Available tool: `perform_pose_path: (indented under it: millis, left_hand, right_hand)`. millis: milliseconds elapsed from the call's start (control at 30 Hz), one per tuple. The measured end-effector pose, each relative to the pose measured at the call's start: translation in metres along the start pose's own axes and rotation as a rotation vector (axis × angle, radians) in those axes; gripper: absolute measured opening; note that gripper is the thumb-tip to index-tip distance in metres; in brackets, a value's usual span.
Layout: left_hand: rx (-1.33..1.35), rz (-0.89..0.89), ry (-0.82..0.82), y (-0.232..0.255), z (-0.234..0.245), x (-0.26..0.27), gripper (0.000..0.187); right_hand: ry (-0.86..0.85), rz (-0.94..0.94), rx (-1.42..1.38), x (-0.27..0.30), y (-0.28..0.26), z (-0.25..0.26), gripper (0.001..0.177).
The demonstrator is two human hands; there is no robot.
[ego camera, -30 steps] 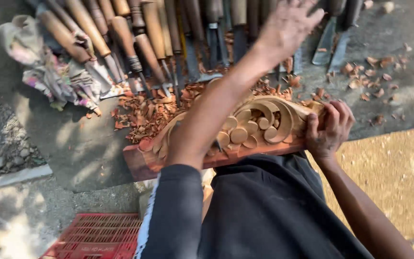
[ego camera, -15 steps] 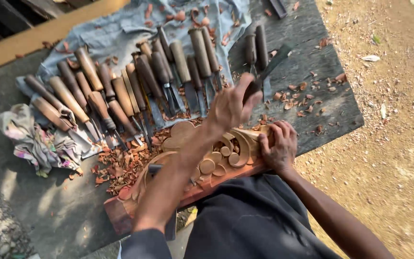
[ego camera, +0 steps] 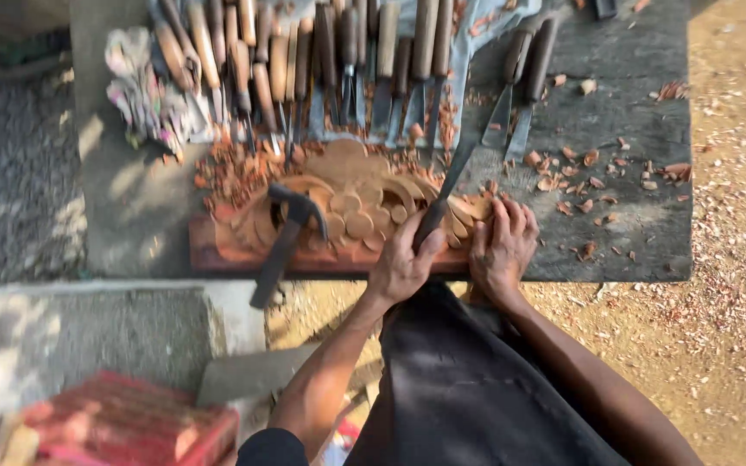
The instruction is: Carving decorative patterns into a piece of wood using a chisel and hammer.
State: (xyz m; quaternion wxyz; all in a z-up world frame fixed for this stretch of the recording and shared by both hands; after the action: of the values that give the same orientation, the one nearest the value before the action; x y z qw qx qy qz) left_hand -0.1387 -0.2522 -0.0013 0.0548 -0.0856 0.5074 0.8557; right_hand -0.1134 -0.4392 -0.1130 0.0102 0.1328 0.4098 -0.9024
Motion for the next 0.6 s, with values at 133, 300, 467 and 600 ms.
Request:
perform_pose_path:
  millis: [133,300,467,600]
  left_hand:
    - [0.003,0.41,0.06,-0.036,-0.035,0.125,0.03]
    - [0.389,0.749,0.417,0.018,-0.012,0.166,0.036]
    - [0.16,0.783,0.541,0.05,0.015,0.21,0.024]
    - [0.197,0.812,0.677,0.024,0.024,0.255,0.021]
  right_hand:
    - [-0.196,0.239,-0.101,0.014,0.023,0.033,0.054]
    - [-0.494,0.349,-0.026,-0.013,0.038,0.051,0.062]
    - [-0.586,0.483,-0.032,-0.014,0.067,0.058,0.061]
    - [-0.568,0.548,-0.178,-0.013,0.083,0.051,0.061]
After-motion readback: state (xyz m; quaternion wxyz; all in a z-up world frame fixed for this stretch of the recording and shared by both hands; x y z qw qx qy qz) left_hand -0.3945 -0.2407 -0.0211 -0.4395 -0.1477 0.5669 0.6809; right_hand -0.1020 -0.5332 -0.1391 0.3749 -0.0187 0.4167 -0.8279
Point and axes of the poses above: each hand's wrist, its own x-axis away from the middle knuckle, its own z-axis out of the back of the hand, y = z × x, the point moved 2 cm from there along -x, towards the middle knuckle, and after that the axes turned 11 degrees about -x, right-handed, at the moved point
